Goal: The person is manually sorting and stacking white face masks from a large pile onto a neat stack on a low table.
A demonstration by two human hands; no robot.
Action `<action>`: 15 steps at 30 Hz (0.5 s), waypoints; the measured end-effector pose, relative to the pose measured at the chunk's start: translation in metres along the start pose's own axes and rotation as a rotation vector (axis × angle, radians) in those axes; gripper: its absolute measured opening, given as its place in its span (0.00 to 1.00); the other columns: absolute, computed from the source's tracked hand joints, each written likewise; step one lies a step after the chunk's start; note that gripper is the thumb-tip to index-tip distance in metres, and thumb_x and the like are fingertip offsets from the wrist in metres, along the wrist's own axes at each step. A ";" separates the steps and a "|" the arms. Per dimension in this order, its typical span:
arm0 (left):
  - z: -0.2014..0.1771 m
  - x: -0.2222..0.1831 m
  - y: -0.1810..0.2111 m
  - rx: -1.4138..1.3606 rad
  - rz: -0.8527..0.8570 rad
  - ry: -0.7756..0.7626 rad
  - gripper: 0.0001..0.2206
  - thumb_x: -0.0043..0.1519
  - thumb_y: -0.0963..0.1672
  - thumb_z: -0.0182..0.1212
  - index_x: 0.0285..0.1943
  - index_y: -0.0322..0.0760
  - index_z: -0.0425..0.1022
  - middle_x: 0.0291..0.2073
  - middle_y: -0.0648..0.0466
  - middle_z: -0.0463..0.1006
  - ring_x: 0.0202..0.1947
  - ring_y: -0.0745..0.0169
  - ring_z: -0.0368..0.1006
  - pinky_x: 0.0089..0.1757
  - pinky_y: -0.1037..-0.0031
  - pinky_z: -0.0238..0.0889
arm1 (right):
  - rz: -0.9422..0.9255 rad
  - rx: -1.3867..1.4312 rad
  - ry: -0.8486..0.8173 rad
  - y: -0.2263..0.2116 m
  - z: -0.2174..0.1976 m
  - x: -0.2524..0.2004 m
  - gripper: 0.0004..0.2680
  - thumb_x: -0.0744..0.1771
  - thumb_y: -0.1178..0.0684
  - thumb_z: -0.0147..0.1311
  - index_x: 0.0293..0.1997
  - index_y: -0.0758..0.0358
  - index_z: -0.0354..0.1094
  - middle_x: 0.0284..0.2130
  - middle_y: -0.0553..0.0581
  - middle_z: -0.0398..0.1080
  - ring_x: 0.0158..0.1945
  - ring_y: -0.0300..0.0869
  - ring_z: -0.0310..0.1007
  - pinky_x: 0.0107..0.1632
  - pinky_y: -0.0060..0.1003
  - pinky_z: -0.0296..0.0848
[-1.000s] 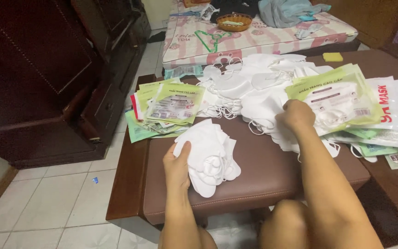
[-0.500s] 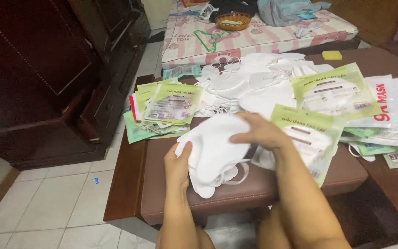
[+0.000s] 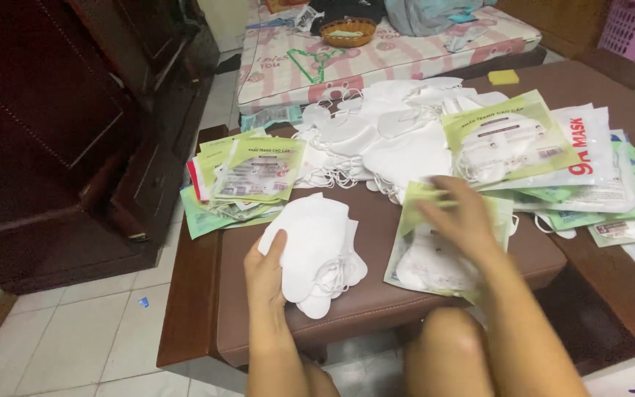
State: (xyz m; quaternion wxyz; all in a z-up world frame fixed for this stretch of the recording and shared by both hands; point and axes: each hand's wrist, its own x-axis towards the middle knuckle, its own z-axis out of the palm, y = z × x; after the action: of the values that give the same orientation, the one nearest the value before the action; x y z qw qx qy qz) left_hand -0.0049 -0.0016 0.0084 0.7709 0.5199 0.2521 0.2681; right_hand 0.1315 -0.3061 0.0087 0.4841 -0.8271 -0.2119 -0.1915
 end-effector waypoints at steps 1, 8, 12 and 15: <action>-0.002 0.001 -0.001 -0.006 -0.003 -0.003 0.20 0.59 0.41 0.70 0.58 0.23 0.75 0.40 0.43 0.80 0.38 0.60 0.75 0.40 0.70 0.73 | -0.002 -0.008 0.001 0.010 -0.017 -0.018 0.21 0.62 0.50 0.71 0.58 0.66 0.72 0.45 0.69 0.75 0.47 0.63 0.78 0.43 0.53 0.78; 0.005 -0.001 -0.001 -0.013 0.006 -0.022 0.19 0.59 0.41 0.70 0.58 0.23 0.75 0.38 0.45 0.79 0.36 0.61 0.77 0.38 0.71 0.73 | 0.527 -0.223 0.106 0.052 -0.054 -0.072 0.34 0.57 0.39 0.73 0.67 0.61 0.63 0.49 0.75 0.73 0.56 0.67 0.72 0.59 0.61 0.70; 0.000 0.002 -0.003 0.009 0.031 -0.005 0.19 0.60 0.41 0.69 0.58 0.23 0.74 0.38 0.46 0.79 0.37 0.62 0.76 0.38 0.71 0.73 | 0.722 -0.044 0.086 0.048 -0.042 -0.067 0.44 0.53 0.45 0.78 0.76 0.63 0.53 0.48 0.76 0.74 0.58 0.63 0.72 0.62 0.58 0.68; -0.002 0.000 -0.001 0.010 0.048 0.013 0.20 0.60 0.41 0.70 0.58 0.25 0.74 0.39 0.46 0.78 0.38 0.61 0.76 0.40 0.71 0.74 | 0.716 0.345 0.177 0.043 -0.032 -0.073 0.36 0.57 0.61 0.73 0.71 0.78 0.56 0.44 0.77 0.73 0.45 0.57 0.76 0.45 0.49 0.76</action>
State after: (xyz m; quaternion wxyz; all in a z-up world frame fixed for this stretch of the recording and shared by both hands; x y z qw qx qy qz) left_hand -0.0065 -0.0004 0.0068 0.7599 0.5279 0.2459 0.2888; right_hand 0.0903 -0.3652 -0.0456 0.6681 -0.7356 0.1030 -0.0429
